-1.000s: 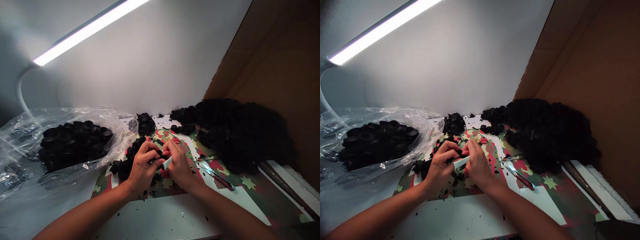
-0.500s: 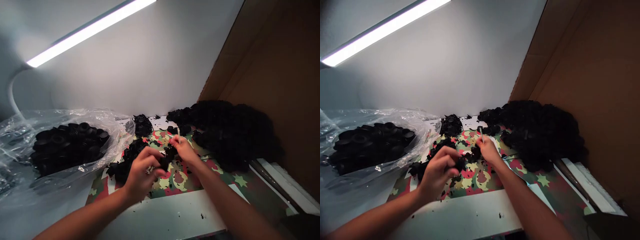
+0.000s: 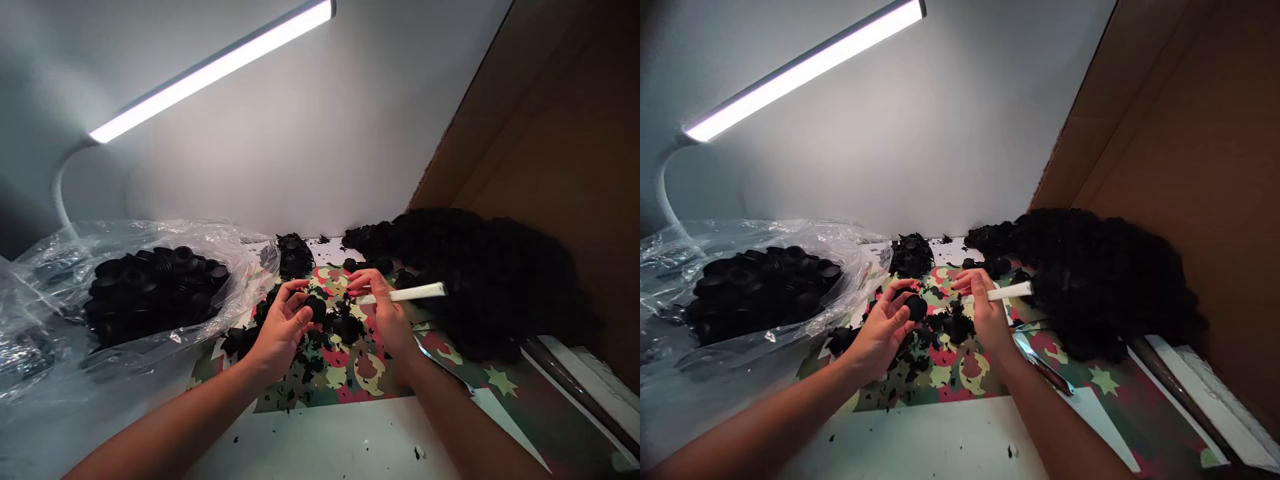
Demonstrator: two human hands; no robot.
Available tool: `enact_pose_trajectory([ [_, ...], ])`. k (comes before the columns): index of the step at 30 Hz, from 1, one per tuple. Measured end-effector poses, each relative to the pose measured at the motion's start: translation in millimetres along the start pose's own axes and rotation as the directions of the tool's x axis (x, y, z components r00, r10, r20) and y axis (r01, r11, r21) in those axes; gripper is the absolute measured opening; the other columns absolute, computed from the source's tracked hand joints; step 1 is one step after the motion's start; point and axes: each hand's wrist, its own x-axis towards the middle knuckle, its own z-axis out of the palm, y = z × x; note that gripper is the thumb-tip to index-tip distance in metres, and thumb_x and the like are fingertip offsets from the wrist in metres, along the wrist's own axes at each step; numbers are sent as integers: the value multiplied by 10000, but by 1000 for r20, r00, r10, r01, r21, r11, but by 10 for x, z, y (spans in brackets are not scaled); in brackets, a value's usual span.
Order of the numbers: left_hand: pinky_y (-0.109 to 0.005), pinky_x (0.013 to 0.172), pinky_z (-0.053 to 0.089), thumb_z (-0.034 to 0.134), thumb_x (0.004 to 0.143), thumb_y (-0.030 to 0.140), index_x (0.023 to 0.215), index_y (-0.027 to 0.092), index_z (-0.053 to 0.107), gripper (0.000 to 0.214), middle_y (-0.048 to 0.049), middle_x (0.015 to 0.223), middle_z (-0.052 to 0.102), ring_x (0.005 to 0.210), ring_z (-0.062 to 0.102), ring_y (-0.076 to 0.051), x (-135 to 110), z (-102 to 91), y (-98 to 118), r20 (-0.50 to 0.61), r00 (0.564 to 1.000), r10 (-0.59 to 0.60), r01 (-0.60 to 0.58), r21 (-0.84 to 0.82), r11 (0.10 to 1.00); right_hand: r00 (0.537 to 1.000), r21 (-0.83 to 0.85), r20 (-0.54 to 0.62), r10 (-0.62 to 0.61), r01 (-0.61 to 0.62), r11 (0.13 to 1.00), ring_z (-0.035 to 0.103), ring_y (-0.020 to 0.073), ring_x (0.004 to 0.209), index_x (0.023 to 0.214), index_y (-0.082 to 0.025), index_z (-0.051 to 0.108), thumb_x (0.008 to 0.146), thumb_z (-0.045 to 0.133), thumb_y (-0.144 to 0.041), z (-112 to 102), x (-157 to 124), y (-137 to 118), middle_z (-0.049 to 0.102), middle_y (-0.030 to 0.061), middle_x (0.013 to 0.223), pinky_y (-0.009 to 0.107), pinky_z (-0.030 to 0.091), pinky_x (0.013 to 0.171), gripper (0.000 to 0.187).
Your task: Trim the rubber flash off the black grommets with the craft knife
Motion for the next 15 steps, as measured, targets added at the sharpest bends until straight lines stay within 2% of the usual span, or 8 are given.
enact_pose_trajectory([
  [1, -240, 747, 534, 903, 707, 451, 1156, 252, 669, 544, -34, 1027, 608, 872, 604, -150, 3, -2, 8, 19, 1000, -22, 22, -19, 1000, 1000, 25, 8, 2, -2, 1000, 578, 197, 848, 771, -209, 648, 1050, 282, -558, 15, -24, -22, 635, 62, 920, 337, 457, 811, 577],
  [3, -249, 798, 545, 885, 717, 497, 1142, 222, 701, 538, -55, 1052, 612, 915, 605, -159, 15, -15, 14, 43, 998, -43, 44, -36, 998, 999, 39, 36, 11, -12, 999, 551, 196, 796, 687, -210, 610, 1052, 240, -569, 35, -58, -51, 590, 52, 800, 338, 441, 783, 632],
  [6, -266, 816, 554, 945, 623, 477, 1018, 185, 725, 538, -57, 1019, 622, 918, 609, -172, 44, -40, 9, 21, 999, -32, 33, -49, 998, 998, -16, 37, 41, -41, 999, 473, 183, 708, 632, -211, 499, 1019, 347, -611, 39, -73, -66, 501, 27, 700, 326, 394, 696, 576],
  [8, -284, 811, 562, 977, 575, 429, 956, 169, 706, 535, -55, 1003, 634, 882, 621, -171, 59, -49, 7, 2, 999, -33, 33, -50, 998, 995, -45, 34, 91, -89, 995, 411, 162, 646, 664, -213, 451, 999, 421, -611, 36, -79, -65, 446, 0, 665, 306, 345, 620, 521],
  [11, -308, 814, 563, 972, 602, 372, 902, 155, 656, 487, -72, 1021, 673, 844, 654, -173, 68, -52, 14, -12, 997, -73, 72, -44, 996, 987, 26, 72, 147, -149, 989, 304, 136, 550, 786, -230, 456, 984, 476, -607, 46, -104, -63, 331, -49, 614, 279, 258, 514, 426],
  [13, -321, 851, 549, 946, 658, 346, 962, 172, 650, 458, -77, 1035, 696, 873, 676, -186, 69, -58, 20, -3, 996, -91, 91, -51, 995, 982, 58, 128, 138, -146, 988, 292, 133, 532, 825, -232, 487, 989, 458, -614, 62, -130, -68, 304, -56, 605, 274, 241, 495, 416],
  [15, -307, 878, 525, 913, 715, 366, 1087, 197, 667, 477, -76, 1049, 705, 949, 675, -197, 72, -71, 20, 12, 997, -78, 79, -51, 996, 979, 27, 171, 113, -119, 992, 313, 134, 536, 768, -221, 502, 1004, 411, -619, 80, -157, -85, 336, -40, 603, 275, 248, 494, 472],
])
